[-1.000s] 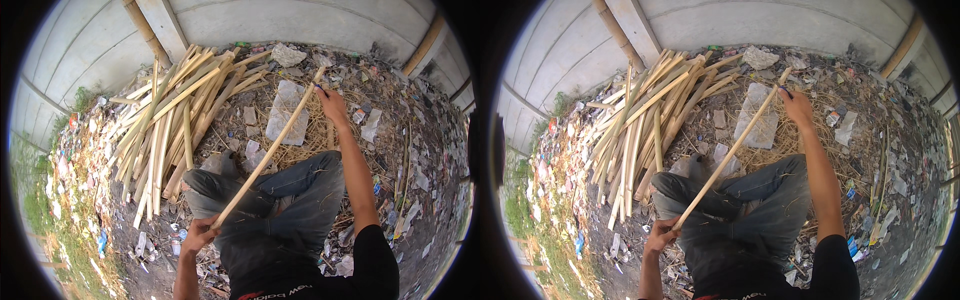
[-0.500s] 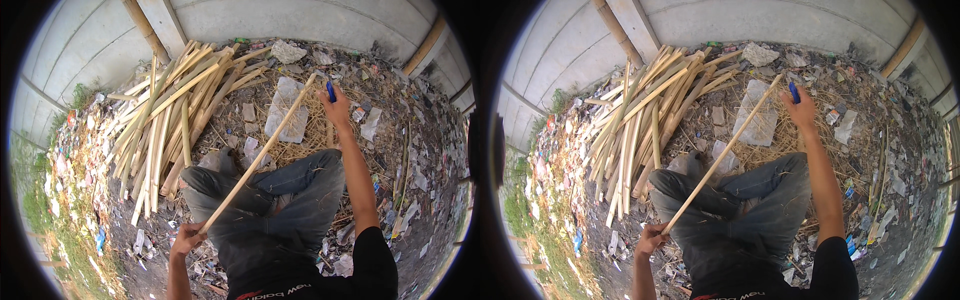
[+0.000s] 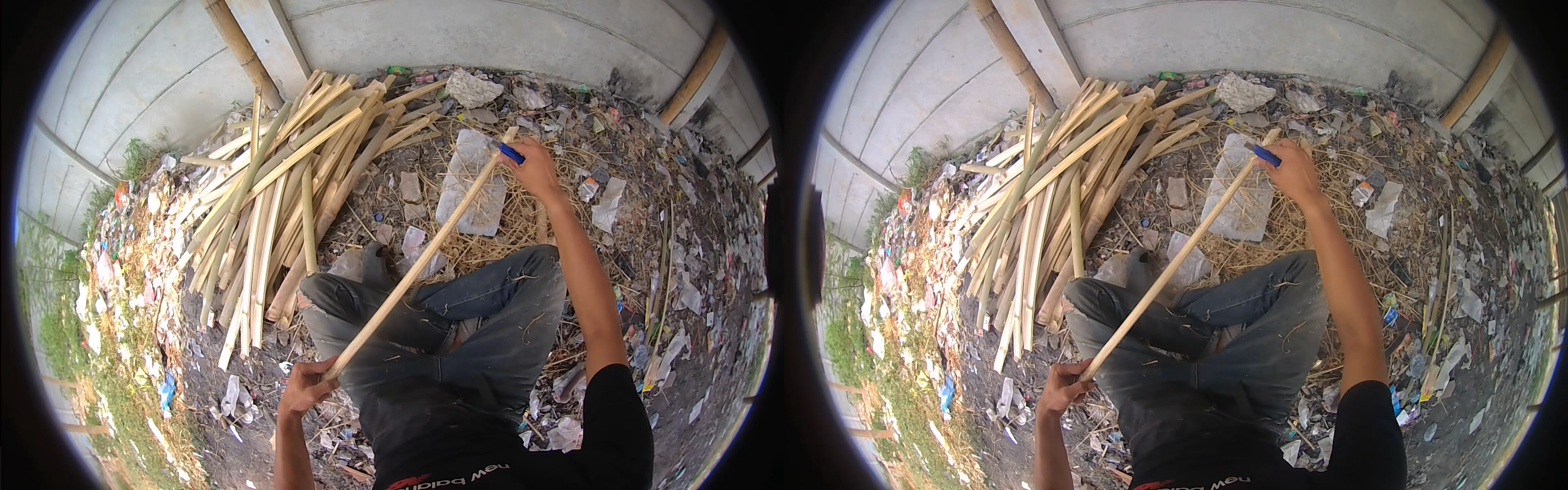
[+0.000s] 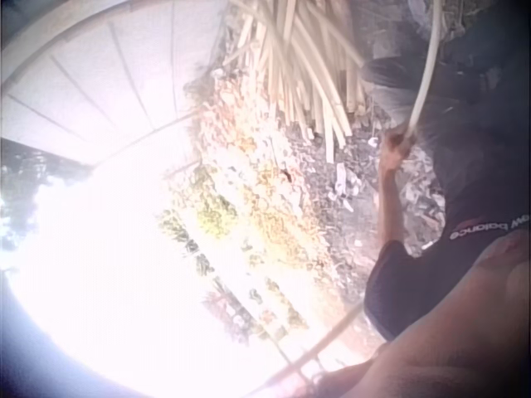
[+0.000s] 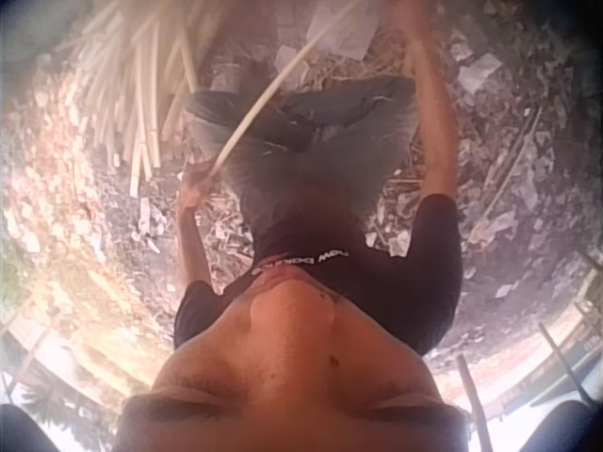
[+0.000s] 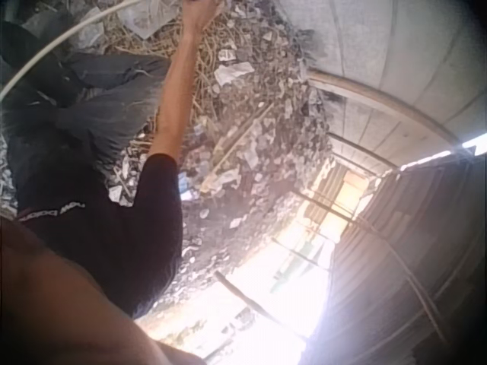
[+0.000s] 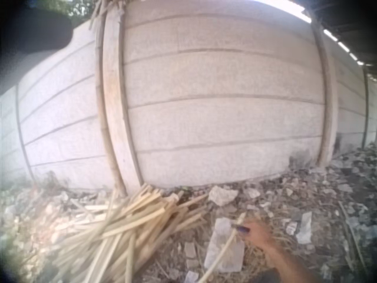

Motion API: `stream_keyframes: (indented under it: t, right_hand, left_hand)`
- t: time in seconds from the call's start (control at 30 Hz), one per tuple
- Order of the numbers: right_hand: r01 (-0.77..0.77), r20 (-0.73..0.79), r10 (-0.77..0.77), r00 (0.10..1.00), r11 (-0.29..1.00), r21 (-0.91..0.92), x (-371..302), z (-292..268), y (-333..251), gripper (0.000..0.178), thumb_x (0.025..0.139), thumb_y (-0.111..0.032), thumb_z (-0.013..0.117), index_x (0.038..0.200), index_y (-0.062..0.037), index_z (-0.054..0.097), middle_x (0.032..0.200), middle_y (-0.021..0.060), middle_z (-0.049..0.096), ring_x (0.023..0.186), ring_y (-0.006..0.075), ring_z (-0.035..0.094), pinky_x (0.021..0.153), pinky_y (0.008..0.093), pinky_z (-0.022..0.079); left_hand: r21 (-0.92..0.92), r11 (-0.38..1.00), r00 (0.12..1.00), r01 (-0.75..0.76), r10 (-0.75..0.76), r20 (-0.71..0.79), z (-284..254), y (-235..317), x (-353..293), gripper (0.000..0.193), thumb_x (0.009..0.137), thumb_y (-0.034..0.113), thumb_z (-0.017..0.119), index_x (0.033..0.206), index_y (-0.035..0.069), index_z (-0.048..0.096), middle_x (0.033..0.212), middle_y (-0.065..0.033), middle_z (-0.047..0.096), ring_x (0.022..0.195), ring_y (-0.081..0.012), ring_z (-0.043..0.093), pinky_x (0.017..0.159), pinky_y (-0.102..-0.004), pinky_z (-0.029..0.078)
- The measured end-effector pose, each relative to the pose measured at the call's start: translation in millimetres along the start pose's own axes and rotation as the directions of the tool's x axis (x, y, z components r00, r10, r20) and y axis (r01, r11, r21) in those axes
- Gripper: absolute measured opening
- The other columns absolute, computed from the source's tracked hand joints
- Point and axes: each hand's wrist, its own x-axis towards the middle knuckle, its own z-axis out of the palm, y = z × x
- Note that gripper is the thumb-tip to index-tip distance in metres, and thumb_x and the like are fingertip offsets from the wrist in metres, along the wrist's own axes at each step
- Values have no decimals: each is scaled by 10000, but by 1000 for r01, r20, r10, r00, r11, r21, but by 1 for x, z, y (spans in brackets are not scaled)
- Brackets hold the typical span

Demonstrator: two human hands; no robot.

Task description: The person sits on the ground and uses a blue utility knife to shave and smooth a long bamboo stick. They repeatedly scrape the surface of the stick to remove the outer layer and create a smooth finish. The person then switches to a machete to split the bamboo stick lengthwise.

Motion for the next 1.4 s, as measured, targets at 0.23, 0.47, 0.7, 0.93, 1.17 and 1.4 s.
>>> stream_keyframes:
  t: [0.23,0.47,0.7,0.93,1.17,1.4]
  right_hand:
    - [-9,245,-14,969,996,94,14,3,20,337,912,-375,817,1064,-74,805,907,149,719,830,330,674,745,451,505]
    - [-171,139,139,981,951,256,9,12,38,323,962,-338,786,982,-19,733,702,83,612,661,221,561,641,400,438]
    - [-277,269,72,961,332,902,-1,9,57,277,1031,-292,708,881,-68,644,626,-21,549,521,90,406,529,274,314]
    - [-103,-38,132,990,898,429,-6,-1,30,296,964,-328,792,1025,-40,757,780,35,621,734,179,625,689,337,479]
    - [38,168,-85,982,964,265,-9,-32,13,278,860,-218,881,1033,-20,790,1003,87,702,854,236,667,777,395,524]
    - [89,289,-125,949,987,133,-5,-47,24,230,908,-131,795,1086,7,746,1071,184,694,927,363,673,819,445,523]
  left_hand:
    - [36,999,1000,-9,9,2,-10,1,0,507,840,-5,801,1323,-98,680,756,-10,667,550,-39,510,469,-243,372]
    - [47,999,1000,-7,6,30,-17,1,2,479,834,-27,810,1300,-71,707,710,1,654,511,-42,490,439,-245,344]
    - [-34,999,996,29,-26,81,-21,-9,3,472,836,-43,799,1299,-68,709,706,-4,661,499,-41,479,436,-251,327]
    - [-29,1000,995,6,-3,96,-13,-8,10,508,816,-56,794,1313,-78,695,751,-31,681,513,-52,503,442,-247,347]
    - [-11,999,993,-45,46,109,-19,-2,5,514,823,-55,791,1325,-87,683,773,-35,687,528,-50,513,445,-240,361]
    - [42,999,992,-27,21,127,-19,5,5,556,787,-68,793,1323,-128,662,770,-59,694,522,-60,532,445,-245,366]
